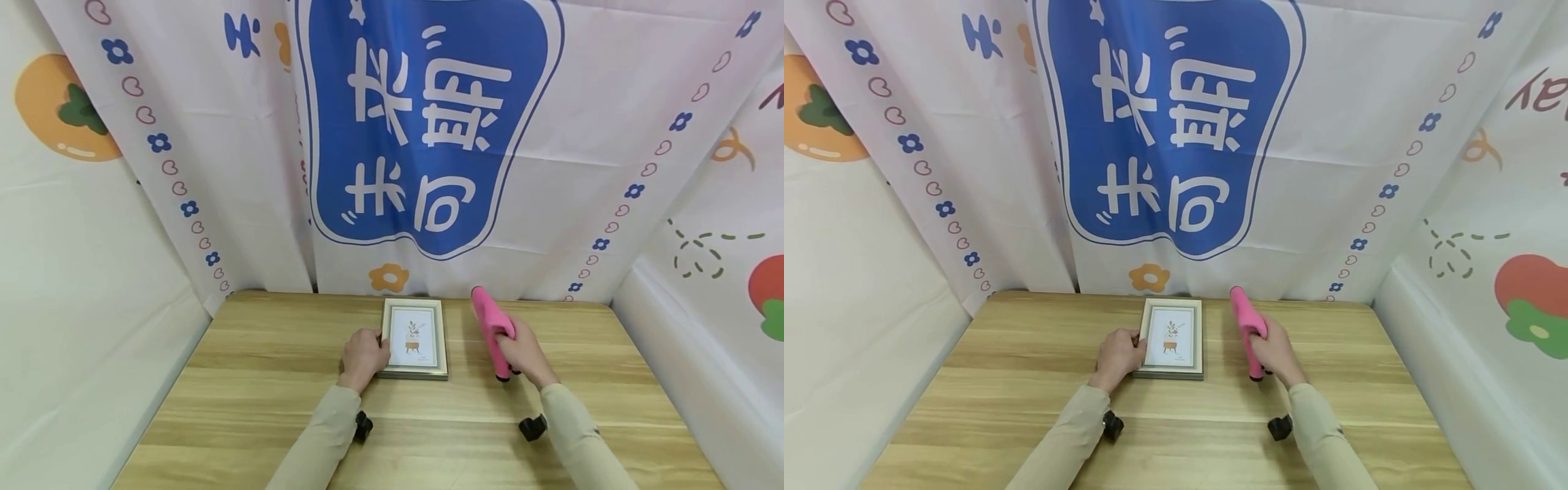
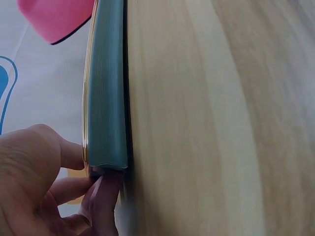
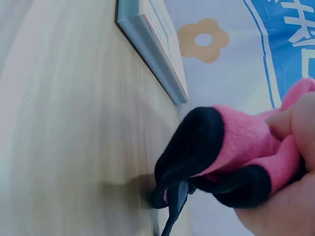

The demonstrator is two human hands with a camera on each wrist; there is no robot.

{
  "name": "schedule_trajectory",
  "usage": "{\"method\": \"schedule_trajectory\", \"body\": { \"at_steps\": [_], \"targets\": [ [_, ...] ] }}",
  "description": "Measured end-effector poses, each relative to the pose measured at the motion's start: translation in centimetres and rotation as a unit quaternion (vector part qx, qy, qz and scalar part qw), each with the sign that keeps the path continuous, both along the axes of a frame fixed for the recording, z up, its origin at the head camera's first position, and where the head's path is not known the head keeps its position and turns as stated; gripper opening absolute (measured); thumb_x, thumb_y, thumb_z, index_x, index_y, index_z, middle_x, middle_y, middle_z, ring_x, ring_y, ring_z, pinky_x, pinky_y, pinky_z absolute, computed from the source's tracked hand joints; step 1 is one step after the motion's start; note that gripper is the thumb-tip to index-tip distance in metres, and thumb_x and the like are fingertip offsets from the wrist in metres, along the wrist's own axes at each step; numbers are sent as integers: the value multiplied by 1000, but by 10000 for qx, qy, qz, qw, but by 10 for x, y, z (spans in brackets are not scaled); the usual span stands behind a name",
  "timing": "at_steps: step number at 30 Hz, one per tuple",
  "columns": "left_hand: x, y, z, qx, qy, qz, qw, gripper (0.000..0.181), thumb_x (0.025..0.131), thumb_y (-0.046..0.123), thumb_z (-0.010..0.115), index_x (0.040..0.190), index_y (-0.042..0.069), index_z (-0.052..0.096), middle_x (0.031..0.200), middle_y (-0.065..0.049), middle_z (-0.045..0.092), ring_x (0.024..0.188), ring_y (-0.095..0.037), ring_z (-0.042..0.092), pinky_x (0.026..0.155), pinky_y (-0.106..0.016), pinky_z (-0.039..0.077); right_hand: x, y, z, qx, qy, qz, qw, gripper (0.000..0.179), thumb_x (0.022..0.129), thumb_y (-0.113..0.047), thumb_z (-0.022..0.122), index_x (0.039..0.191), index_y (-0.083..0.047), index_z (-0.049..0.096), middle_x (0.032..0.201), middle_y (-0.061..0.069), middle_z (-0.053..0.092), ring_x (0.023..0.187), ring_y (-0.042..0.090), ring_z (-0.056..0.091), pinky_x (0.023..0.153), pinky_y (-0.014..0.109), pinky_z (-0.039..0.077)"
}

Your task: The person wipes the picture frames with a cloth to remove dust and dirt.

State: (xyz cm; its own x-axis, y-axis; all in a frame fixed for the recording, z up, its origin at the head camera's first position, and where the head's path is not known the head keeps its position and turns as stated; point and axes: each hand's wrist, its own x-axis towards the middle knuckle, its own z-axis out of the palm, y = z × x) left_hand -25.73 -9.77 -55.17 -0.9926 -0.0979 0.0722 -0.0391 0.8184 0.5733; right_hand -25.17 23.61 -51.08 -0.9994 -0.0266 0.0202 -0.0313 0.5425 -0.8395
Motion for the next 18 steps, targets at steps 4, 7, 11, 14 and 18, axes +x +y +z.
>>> {"method": "schedule_trajectory", "body": {
  "at_steps": [4,7,11,14,18],
  "targets": [
    [0,-1,-1,56,-22,30,10000,32,101,26,70,126,9,79,119,-12,79,101,-34,75,84,-53,61,-16,-13,-1,-328,-7,-86,9994,51,102,-5,54,153,-4,52,139,24,62,116,32,63,84,32,54],
    [0,-3,-3,163,-74,91,9998,33,100,27,70,126,10,79,120,-11,79,100,-32,75,84,-52,61,-27,-24,-4,-514,-38,-51,9987,43,104,-7,54,147,-4,55,134,21,61,112,29,61,84,30,50],
    [-1,-4,-5,279,-66,115,9995,32,100,27,70,125,10,80,119,-10,79,96,-30,75,82,-51,61,-38,-39,-10,-741,-154,-141,9970,35,104,-9,54,140,-7,56,128,20,58,97,26,60,69,28,48],
    [-2,-4,-6,302,-74,108,9995,32,100,28,70,125,11,80,118,-10,79,95,-29,75,81,-50,60,-45,-52,-15,-860,-225,-229,9958,30,104,-10,54,134,-8,57,124,20,58,88,24,60,59,27,45],
    [-1,-3,-4,335,-52,99,9994,31,100,27,70,124,10,80,118,-10,80,93,-29,75,79,-50,60,-51,-68,-22,-810,-246,-208,9962,31,103,-9,56,134,-6,59,123,19,59,90,23,59,65,26,46]
  ]
}}
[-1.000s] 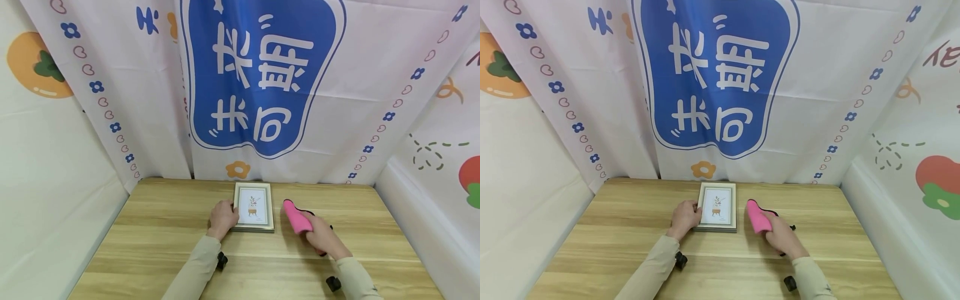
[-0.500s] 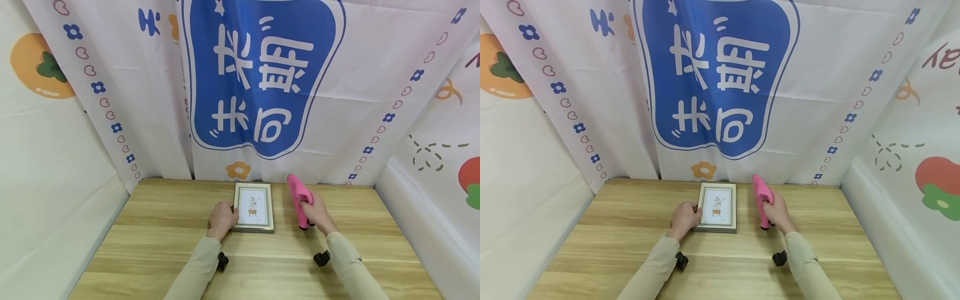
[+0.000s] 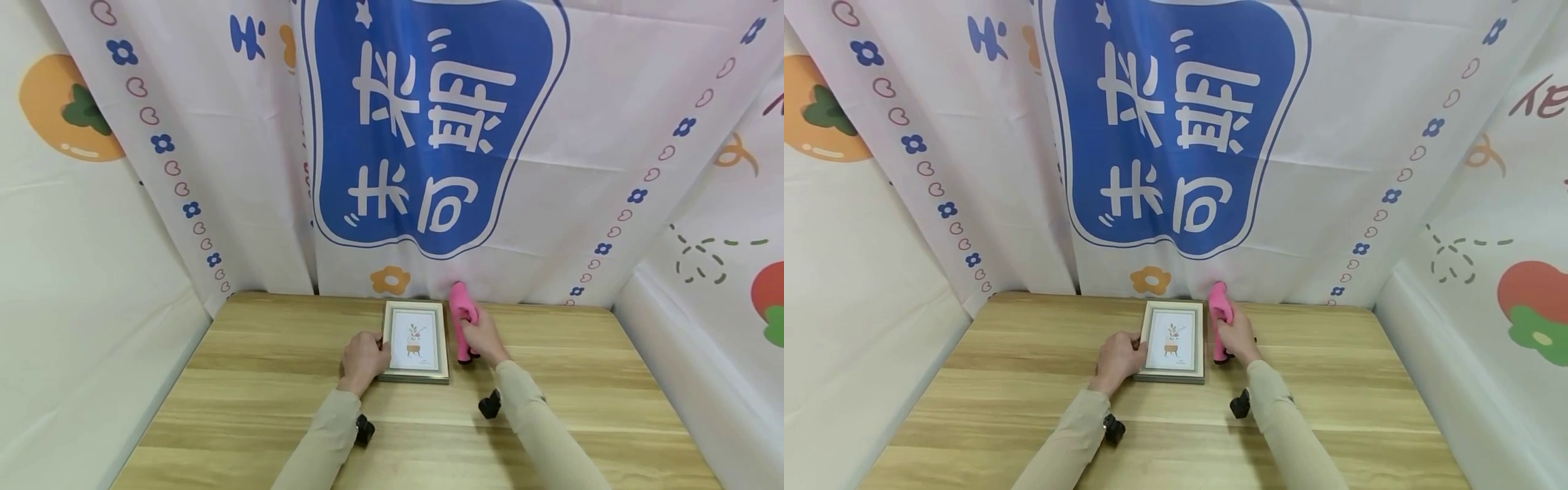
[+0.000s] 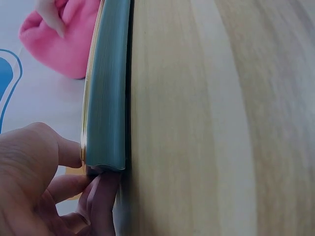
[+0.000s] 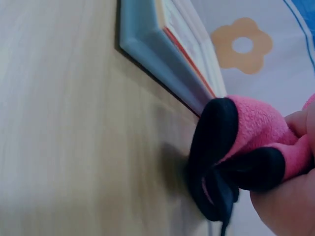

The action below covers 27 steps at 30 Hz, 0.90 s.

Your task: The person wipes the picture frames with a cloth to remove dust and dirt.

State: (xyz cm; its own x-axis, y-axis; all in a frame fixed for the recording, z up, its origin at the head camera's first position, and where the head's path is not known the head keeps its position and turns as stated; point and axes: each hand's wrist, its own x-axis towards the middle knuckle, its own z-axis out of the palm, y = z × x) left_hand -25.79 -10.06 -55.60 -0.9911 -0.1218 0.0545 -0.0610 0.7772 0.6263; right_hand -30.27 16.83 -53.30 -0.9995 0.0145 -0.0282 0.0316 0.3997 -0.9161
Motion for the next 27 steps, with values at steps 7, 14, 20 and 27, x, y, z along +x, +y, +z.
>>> {"method": "schedule_trajectory", "body": {
  "at_steps": [7,14,20,27],
  "targets": [
    [3,2,2,140,-70,46,9999,29,99,25,70,122,11,82,112,-8,80,89,-24,73,78,-47,59,-7,-21,-14,130,-136,239,9995,34,107,-13,56,140,-6,57,117,15,58,90,22,55,72,28,46],
    [1,0,3,65,2,-78,9999,19,99,23,71,105,9,82,98,-9,69,81,-22,60,73,-44,52,-10,-26,-15,-281,-275,168,9991,38,104,-10,55,141,-6,57,115,13,57,87,19,52,72,30,44],
    [2,0,2,-19,27,-11,10000,17,99,23,72,93,7,75,95,-8,64,82,-24,60,76,-47,52,-11,-26,-16,-329,-325,258,9986,35,102,-6,55,136,-5,58,110,11,56,91,21,52,76,31,44],
    [2,3,3,-35,172,-89,9998,18,98,22,73,86,9,73,91,-7,62,78,-23,58,73,-44,51,-4,-24,-15,-353,-415,197,9983,29,102,-7,53,131,-7,59,103,10,55,84,20,52,67,30,46]
  ]
}}
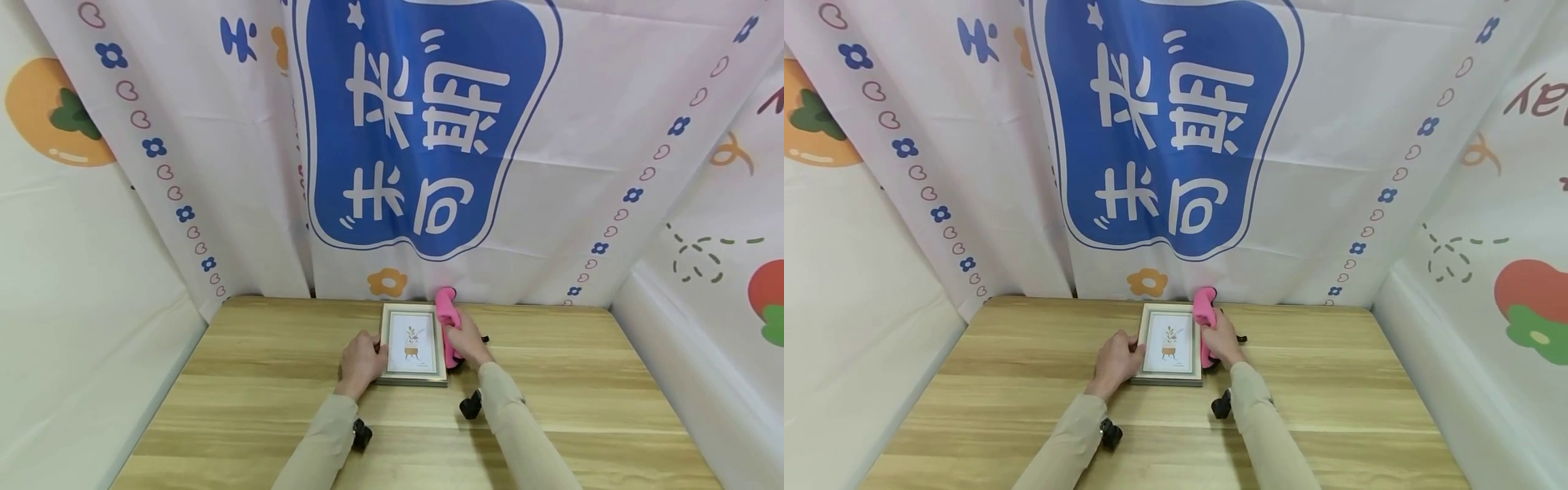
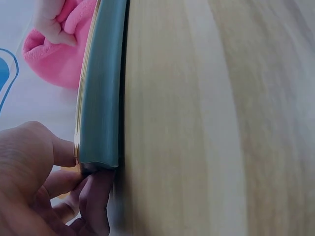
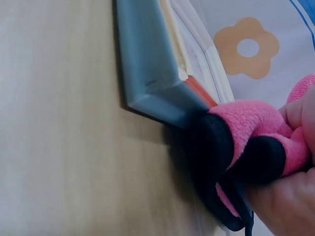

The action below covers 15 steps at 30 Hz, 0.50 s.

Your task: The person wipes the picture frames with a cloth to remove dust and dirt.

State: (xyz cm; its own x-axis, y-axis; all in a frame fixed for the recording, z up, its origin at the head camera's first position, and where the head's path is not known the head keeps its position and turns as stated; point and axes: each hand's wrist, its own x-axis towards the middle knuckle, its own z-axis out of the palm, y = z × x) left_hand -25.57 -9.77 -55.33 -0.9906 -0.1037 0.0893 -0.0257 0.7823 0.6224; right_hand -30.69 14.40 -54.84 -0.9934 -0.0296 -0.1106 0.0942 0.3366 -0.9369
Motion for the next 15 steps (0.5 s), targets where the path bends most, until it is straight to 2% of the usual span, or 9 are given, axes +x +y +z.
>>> {"method": "schedule_trajectory", "body": {
  "at_steps": [4,6,10,13,15],
  "targets": [
    [1,-1,0,-4,50,-65,10000,17,98,21,73,88,8,75,91,-7,62,78,-24,58,73,-46,52,5,-1,0,17,-73,-78,9999,33,102,-8,54,135,-10,59,113,14,59,84,21,53,63,30,46],
    [1,-1,-1,-21,70,-87,9999,17,99,21,72,87,8,74,91,-7,61,77,-23,57,72,-45,52,8,-1,0,26,-99,-91,9999,38,102,-8,54,140,-12,58,117,15,60,79,20,52,58,30,45],
    [0,-2,-2,-22,163,-139,9998,23,98,20,72,78,10,69,87,-7,59,73,-22,54,68,-42,48,12,1,1,-51,-150,-27,9999,38,102,-8,54,140,-12,58,110,13,59,76,18,51,59,30,45],
    [0,-3,-1,13,188,-145,9997,27,98,19,72,73,11,65,85,-6,58,71,-22,53,66,-41,46,16,3,1,-150,-180,48,9997,37,102,-6,54,139,-12,59,101,9,55,80,18,51,67,30,46],
    [1,-3,-1,35,185,-141,9997,28,98,20,73,73,12,64,84,-6,58,70,-22,53,66,-41,46,19,4,1,-200,-203,83,9996,42,102,-5,53,143,-12,58,99,7,53,81,18,50,70,31,45]
  ]
}}
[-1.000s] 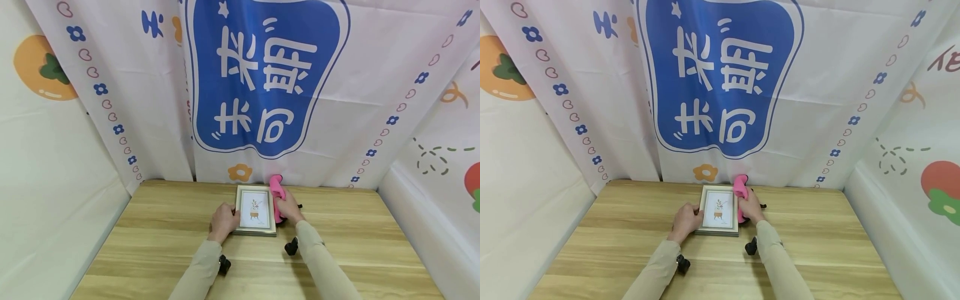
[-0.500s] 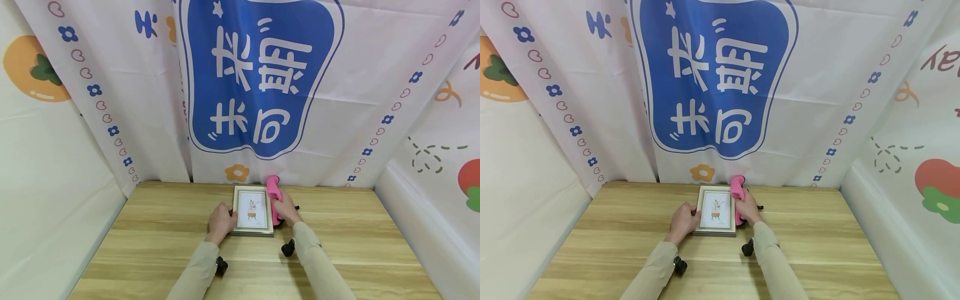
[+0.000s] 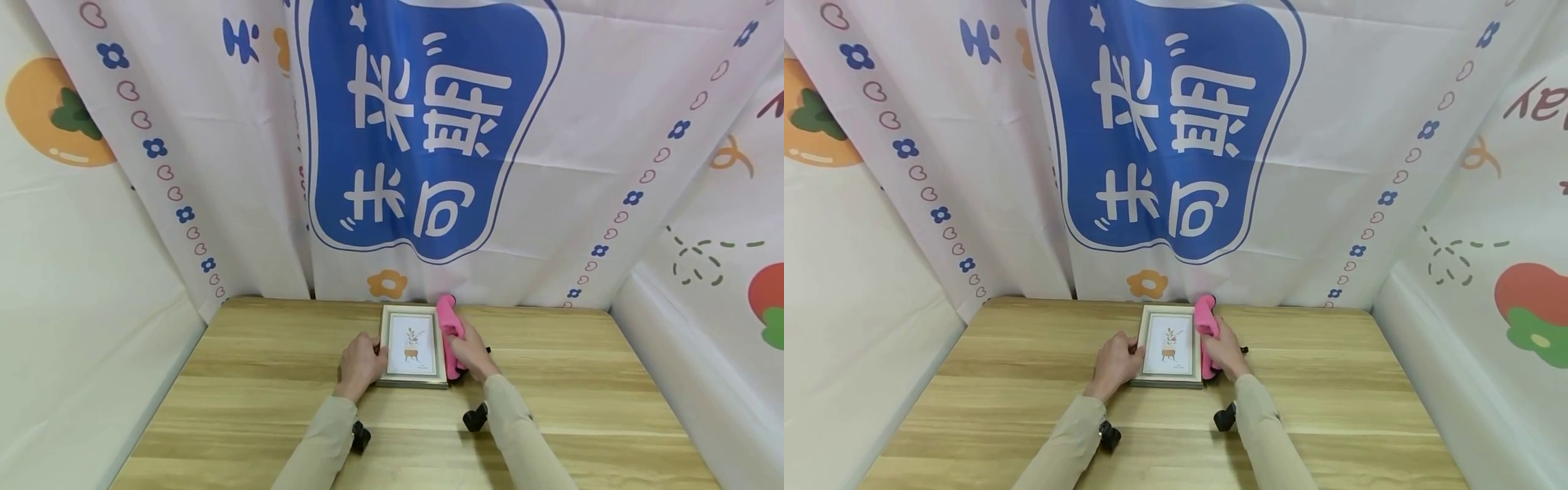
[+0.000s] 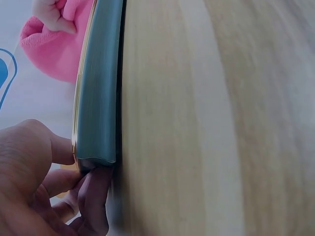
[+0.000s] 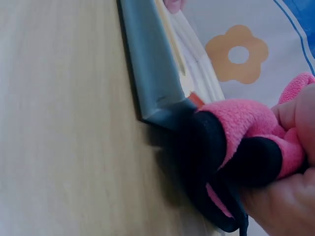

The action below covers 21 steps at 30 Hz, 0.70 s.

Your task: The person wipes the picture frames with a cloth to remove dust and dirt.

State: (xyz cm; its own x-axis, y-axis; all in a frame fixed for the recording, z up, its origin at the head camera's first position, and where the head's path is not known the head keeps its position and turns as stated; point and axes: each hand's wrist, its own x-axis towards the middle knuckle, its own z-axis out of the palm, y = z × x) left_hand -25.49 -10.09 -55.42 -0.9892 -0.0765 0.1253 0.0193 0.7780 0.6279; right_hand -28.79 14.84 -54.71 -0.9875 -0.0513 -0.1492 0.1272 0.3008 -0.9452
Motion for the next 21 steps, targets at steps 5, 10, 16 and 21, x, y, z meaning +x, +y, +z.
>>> {"method": "schedule_trajectory", "body": {
  "at_steps": [5,10,16,21],
  "targets": [
    [1,0,0,10,35,41,10000,28,98,20,73,73,11,65,83,-6,58,70,-22,53,65,-41,46,7,3,0,-56,-59,81,9999,62,101,-2,51,162,-14,44,107,9,56,81,18,51,69,30,45],
    [1,1,-2,-15,149,83,9999,25,97,20,74,75,11,67,83,-6,60,70,-22,54,67,-44,49,12,3,-3,-41,-122,38,9999,67,100,-1,51,165,-16,39,121,15,59,86,20,55,67,29,47],
    [-1,0,-3,1,165,78,9998,28,97,19,73,71,11,67,82,-6,60,70,-22,55,68,-45,49,17,3,-5,62,-119,7,9999,64,102,-2,52,163,-14,42,126,16,61,97,25,60,74,31,51],
    [-2,-1,-4,62,116,137,9998,18,97,21,74,87,7,77,88,-9,67,75,-25,62,75,-50,55,23,3,-4,40,-47,51,10000,63,101,0,53,162,-7,42,122,16,62,100,24,59,83,32,51]
  ]
}}
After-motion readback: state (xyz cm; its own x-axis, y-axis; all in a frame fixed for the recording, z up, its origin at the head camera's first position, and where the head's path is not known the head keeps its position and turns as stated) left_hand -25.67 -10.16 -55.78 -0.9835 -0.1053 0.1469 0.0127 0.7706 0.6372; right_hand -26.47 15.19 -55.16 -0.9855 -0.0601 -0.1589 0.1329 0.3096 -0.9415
